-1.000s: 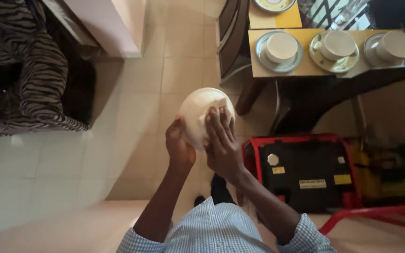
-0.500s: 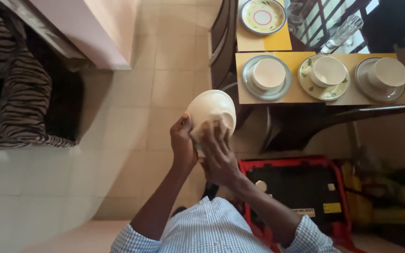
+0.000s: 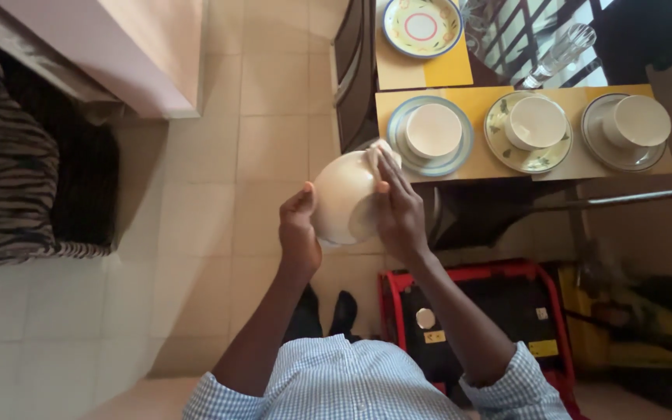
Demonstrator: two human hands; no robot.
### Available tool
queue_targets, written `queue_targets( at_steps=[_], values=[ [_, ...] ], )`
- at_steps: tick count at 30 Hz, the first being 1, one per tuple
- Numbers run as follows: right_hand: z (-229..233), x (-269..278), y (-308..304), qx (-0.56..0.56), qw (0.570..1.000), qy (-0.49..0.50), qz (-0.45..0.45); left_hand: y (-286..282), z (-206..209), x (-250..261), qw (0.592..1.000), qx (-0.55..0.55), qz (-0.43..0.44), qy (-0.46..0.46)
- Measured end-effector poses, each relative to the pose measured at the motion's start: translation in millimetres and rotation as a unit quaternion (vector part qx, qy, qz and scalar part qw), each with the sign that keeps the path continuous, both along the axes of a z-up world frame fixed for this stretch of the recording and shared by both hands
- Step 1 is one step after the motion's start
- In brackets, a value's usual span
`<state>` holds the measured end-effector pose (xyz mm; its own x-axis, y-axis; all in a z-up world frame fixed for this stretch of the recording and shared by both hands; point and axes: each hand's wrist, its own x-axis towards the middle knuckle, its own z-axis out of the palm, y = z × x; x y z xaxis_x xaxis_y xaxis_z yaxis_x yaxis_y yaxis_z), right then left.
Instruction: The person is wiping dishes with a napkin and arranging them on a dining table.
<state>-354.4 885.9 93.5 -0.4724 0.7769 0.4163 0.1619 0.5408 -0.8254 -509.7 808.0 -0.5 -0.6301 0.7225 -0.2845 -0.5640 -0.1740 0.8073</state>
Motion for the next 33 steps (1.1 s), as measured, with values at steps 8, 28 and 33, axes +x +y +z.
queue_targets(
  at_steps=[8, 28, 33],
  values=[
    [-47.4, -27.7, -5.6, -0.266, 0.96, -0.006, -0.092, 35.3, 64.2, -26.1, 0.991, 0.119, -0.001, -0.056],
    [-96.9, -110.5, 123.8, -0.538, 0.759, 0.362, -0.058, 134.6, 51.5, -119.3, 0.951, 0.084, -0.184, 0.233],
    [-55.6, -117.6, 154.1, -0.447, 0.812, 0.367, -0.072, 150.6, 116.7, -138.8, 0.84, 0.054, -0.308, 0.444]
  ],
)
